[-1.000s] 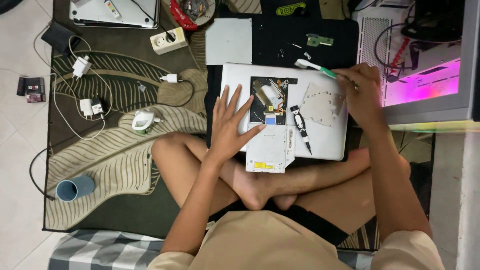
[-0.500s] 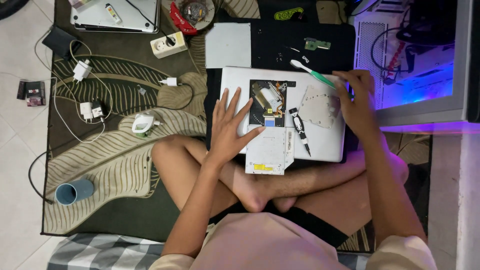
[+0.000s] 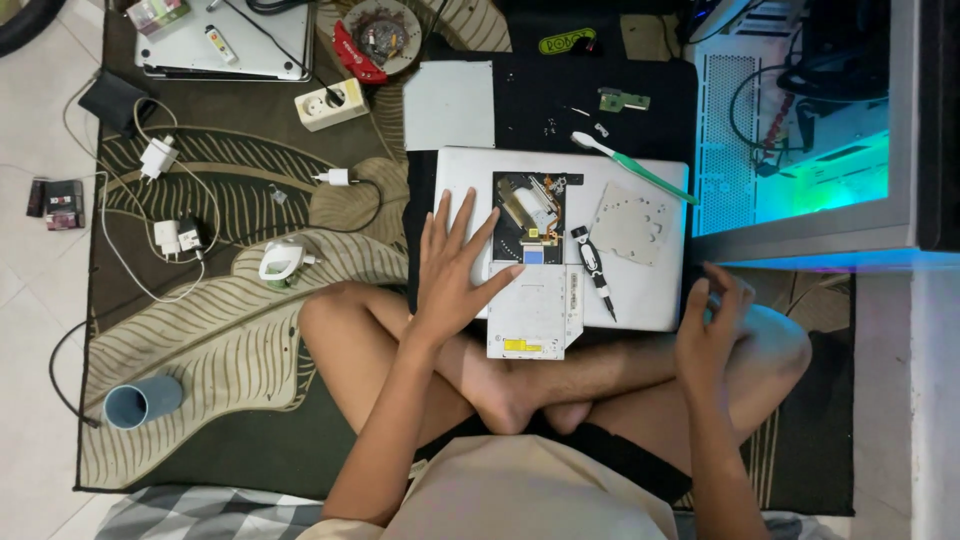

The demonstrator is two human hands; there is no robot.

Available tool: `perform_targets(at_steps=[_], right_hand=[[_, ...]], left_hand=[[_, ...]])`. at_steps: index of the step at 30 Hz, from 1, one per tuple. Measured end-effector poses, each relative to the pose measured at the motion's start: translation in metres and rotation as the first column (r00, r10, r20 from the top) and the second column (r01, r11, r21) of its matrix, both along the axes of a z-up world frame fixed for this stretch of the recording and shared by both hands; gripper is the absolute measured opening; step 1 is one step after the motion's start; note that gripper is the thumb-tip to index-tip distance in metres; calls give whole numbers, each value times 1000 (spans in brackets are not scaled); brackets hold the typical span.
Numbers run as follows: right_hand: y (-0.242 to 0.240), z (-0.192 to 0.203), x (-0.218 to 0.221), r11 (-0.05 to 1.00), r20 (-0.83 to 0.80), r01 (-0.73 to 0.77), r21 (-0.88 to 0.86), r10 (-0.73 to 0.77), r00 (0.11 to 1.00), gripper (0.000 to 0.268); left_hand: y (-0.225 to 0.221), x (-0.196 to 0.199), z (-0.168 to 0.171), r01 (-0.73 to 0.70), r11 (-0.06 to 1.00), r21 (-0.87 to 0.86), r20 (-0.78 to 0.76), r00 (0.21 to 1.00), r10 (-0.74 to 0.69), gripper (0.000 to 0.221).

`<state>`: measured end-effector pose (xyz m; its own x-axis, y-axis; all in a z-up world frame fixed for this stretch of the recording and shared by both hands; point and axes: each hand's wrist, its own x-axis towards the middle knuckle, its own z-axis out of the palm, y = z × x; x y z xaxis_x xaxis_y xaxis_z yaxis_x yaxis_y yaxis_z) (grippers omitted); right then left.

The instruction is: Disassembling, cleaning, and reassembling a laptop CD drive using a screwdriver and a brush.

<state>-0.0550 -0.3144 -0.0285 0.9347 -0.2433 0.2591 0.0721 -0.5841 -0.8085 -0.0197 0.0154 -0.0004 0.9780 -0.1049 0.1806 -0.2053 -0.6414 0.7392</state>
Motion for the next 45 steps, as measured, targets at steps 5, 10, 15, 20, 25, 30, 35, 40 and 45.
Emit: perform_targets(at_steps=[5, 10, 15, 20, 25, 30, 35, 40, 45], right_hand=[[-16, -5, -7, 999, -12, 5, -54, -6, 1000, 24], [-13, 14, 20, 999, 42, -38, -33, 40, 998, 21], [0, 32, 52, 994, 102, -77, -73, 84, 991, 14], [21, 71, 103, 979, 191, -146, -142, 172, 966, 27], [32, 63, 211, 909, 251, -310, -279, 381, 890, 19], [34, 1, 339, 786, 178, -522, -331, 595, 784, 8], [45, -56, 437, 671, -482, -640, -374, 449, 752, 21], [55, -106, 481, 568, -769, -749, -341, 290, 570, 49], [75, -69, 458, 624, -920, -745, -235, 106, 378, 65]], left_hand=[[-2, -1, 0, -20, 1000, -2, 19, 1000, 20, 69], [-5, 1, 1, -67, 997, -25, 23, 997, 68, 60], [-7, 0, 5, -96, 995, -36, 23, 995, 97, 54], [-2, 0, 7, -15, 997, 74, 66, 998, 10, 55], [-4, 2, 11, -22, 998, 52, 30, 999, 20, 54], [-8, 6, 16, -73, 996, 41, 18, 997, 72, 52], [-12, 9, 14, -108, 992, 66, 18, 994, 107, 50], [-13, 12, 12, -120, 987, 105, -13, 992, 122, 49], [-15, 12, 12, -129, 985, 114, -21, 991, 132, 49]])
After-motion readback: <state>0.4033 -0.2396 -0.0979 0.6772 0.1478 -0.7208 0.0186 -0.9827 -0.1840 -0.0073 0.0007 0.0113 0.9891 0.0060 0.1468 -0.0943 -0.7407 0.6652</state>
